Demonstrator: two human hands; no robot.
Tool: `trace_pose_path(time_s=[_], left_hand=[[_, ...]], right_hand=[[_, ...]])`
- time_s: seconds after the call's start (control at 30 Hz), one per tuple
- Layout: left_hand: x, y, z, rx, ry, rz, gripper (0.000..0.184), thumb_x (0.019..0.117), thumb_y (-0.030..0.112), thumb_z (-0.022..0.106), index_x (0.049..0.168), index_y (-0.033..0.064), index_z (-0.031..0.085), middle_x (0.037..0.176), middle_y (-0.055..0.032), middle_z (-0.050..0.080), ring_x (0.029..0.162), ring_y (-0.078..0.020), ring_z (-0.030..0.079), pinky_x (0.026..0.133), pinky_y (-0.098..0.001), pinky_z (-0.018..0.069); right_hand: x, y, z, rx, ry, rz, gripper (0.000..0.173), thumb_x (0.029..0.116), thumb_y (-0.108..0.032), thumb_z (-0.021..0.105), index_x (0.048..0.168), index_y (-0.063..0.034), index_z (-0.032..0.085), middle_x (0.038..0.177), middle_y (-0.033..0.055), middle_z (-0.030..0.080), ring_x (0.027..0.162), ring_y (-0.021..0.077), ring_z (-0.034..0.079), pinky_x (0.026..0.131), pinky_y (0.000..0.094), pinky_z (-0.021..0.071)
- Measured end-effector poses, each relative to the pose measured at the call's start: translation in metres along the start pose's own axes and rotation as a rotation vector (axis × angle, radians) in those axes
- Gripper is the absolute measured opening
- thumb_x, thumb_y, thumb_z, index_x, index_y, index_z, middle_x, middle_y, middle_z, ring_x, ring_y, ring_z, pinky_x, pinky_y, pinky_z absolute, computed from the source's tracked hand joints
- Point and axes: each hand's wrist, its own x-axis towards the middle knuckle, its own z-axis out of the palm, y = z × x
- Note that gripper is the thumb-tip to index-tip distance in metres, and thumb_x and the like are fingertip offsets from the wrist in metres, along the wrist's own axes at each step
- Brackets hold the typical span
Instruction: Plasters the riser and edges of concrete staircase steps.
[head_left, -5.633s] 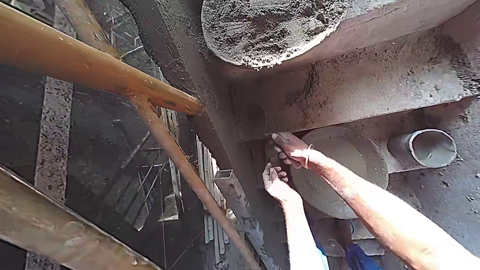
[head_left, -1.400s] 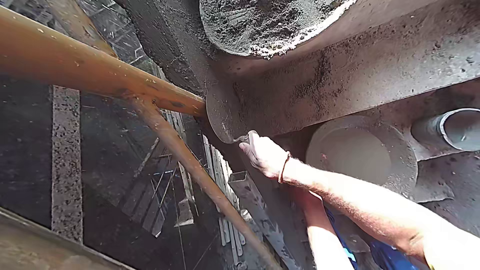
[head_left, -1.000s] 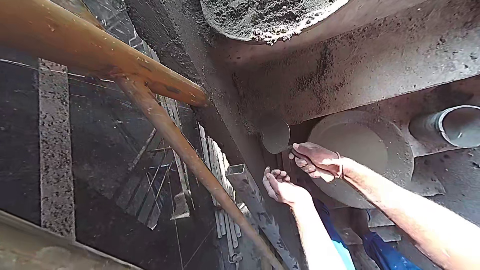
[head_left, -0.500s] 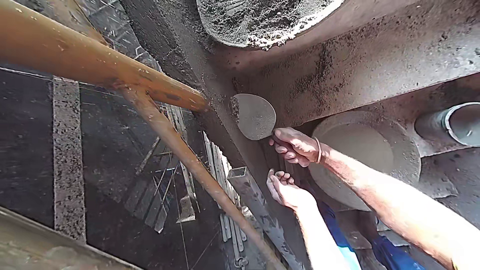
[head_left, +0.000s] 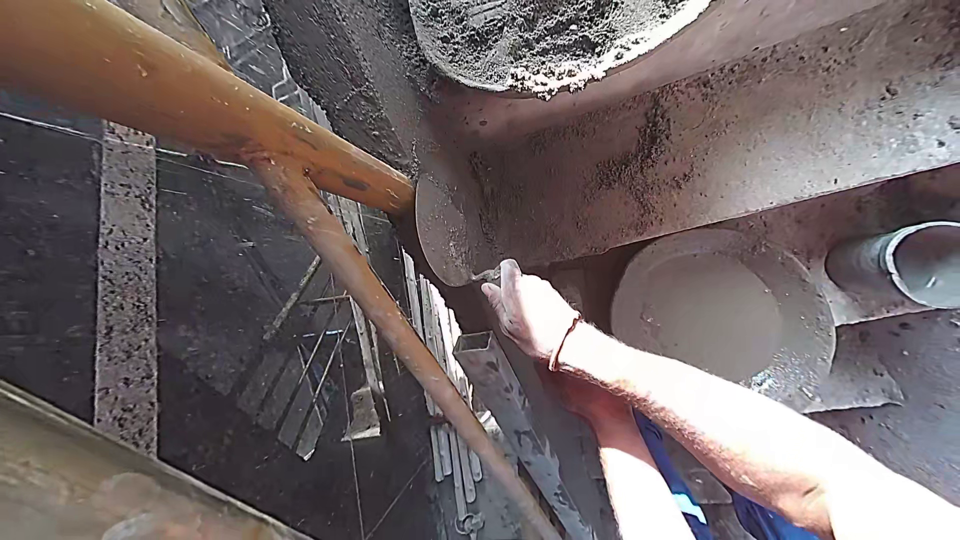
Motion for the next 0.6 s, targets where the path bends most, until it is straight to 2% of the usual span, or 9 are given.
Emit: trace_pose_path(time_s=[0.1, 0.13, 0.2, 0.27, 0.37, 0.47, 0.53, 0.57, 0.6], left_hand=[[0.007, -0.018, -0.004, -0.066, -0.005, 0.072, 0.043, 0.1106, 0.034, 0.034, 0.132, 0.0041, 0.056, 0.124, -0.0128, 0.063, 0.111, -0.0209, 0.062, 0.097, -0.0427, 0.0519], [0.012, -0.027, -0.004, -0.086, 0.029, 0.079, 0.042, 0.1100, 0.035, 0.038, 0.128, 0.0038, 0.059, 0.119, -0.0127, 0.065, 0.106, -0.0213, 0.063, 0.093, -0.0430, 0.0531], [0.019, -0.035, -0.006, -0.137, -0.017, 0.009, 0.040, 0.1108, 0.032, 0.036, 0.133, 0.0046, 0.055, 0.114, -0.0108, 0.064, 0.100, -0.0187, 0.063, 0.088, -0.0382, 0.0536], [0.019, -0.032, -0.005, -0.147, -0.014, -0.017, 0.036, 0.1113, 0.027, 0.033, 0.126, 0.0054, 0.057, 0.094, -0.0044, 0.061, 0.079, -0.0117, 0.062, 0.070, -0.0277, 0.0525], [0.013, -0.031, -0.006, -0.198, 0.008, -0.017, 0.031, 0.1114, 0.022, 0.035, 0.117, 0.0068, 0.061, 0.081, -0.0004, 0.060, 0.064, -0.0073, 0.060, 0.054, -0.0205, 0.0491], [0.011, -0.032, -0.008, -0.162, 0.018, -0.020, 0.032, 0.1115, 0.026, 0.036, 0.119, 0.0077, 0.061, 0.087, -0.0016, 0.061, 0.069, -0.0086, 0.061, 0.059, -0.0227, 0.0507], [0.012, -0.037, -0.012, -0.183, -0.036, -0.028, 0.037, 0.1116, 0.028, 0.033, 0.133, 0.0065, 0.053, 0.106, -0.0076, 0.060, 0.090, -0.0163, 0.061, 0.078, -0.0346, 0.0529], [0.015, -0.039, -0.016, -0.188, -0.059, -0.009, 0.037, 0.1112, 0.026, 0.032, 0.134, 0.0062, 0.052, 0.104, -0.0069, 0.061, 0.087, -0.0151, 0.062, 0.076, -0.0329, 0.0540], [0.016, -0.037, -0.017, -0.189, -0.046, 0.025, 0.034, 0.1114, 0.024, 0.031, 0.129, 0.0063, 0.054, 0.092, -0.0026, 0.061, 0.072, -0.0097, 0.062, 0.062, -0.0250, 0.0530]], right_hand=[[-0.007, 0.019, 0.004, -0.038, -0.077, 0.082, 0.049, 0.1116, -0.044, 0.035, 0.134, -0.0031, 0.050, 0.108, 0.0181, 0.068, 0.108, 0.0344, 0.069, 0.090, 0.0509, 0.0554], [-0.008, 0.026, 0.003, -0.051, -0.098, 0.094, 0.051, 0.1118, -0.044, 0.033, 0.136, -0.0024, 0.049, 0.111, 0.0187, 0.067, 0.111, 0.0346, 0.067, 0.093, 0.0510, 0.0542], [-0.005, 0.031, -0.007, -0.054, -0.082, 0.092, 0.051, 0.1122, -0.043, 0.033, 0.136, -0.0003, 0.050, 0.113, 0.0202, 0.067, 0.114, 0.0348, 0.066, 0.097, 0.0504, 0.0519], [0.004, 0.023, -0.021, -0.016, -0.011, 0.037, 0.045, 0.1122, -0.041, 0.037, 0.129, -0.0019, 0.052, 0.101, 0.0182, 0.067, 0.100, 0.0338, 0.068, 0.088, 0.0503, 0.0548], [0.016, 0.001, -0.030, 0.049, 0.101, -0.079, 0.041, 0.1107, -0.044, 0.041, 0.119, -0.0054, 0.052, 0.084, 0.0139, 0.063, 0.079, 0.0314, 0.068, 0.068, 0.0492, 0.0566], [0.010, -0.005, -0.020, -0.008, 0.007, -0.040, 0.041, 0.1113, -0.043, 0.039, 0.119, -0.0056, 0.054, 0.091, 0.0148, 0.066, 0.089, 0.0319, 0.071, 0.075, 0.0489, 0.0574], [-0.012, 0.024, -0.016, -0.036, -0.081, 0.016, 0.046, 0.1118, -0.042, 0.036, 0.129, -0.0032, 0.053, 0.103, 0.0175, 0.067, 0.102, 0.0331, 0.069, 0.087, 0.0506, 0.0547], [-0.029, 0.050, -0.011, -0.057, -0.087, 0.048, 0.049, 0.1115, -0.042, 0.035, 0.133, -0.0023, 0.051, 0.106, 0.0180, 0.067, 0.104, 0.0335, 0.068, 0.090, 0.0512, 0.0541], [-0.048, 0.082, -0.007, -0.073, -0.065, 0.094, 0.051, 0.1107, -0.043, 0.036, 0.138, -0.0021, 0.050, 0.111, 0.0192, 0.067, 0.108, 0.0346, 0.067, 0.093, 0.0527, 0.0534]])
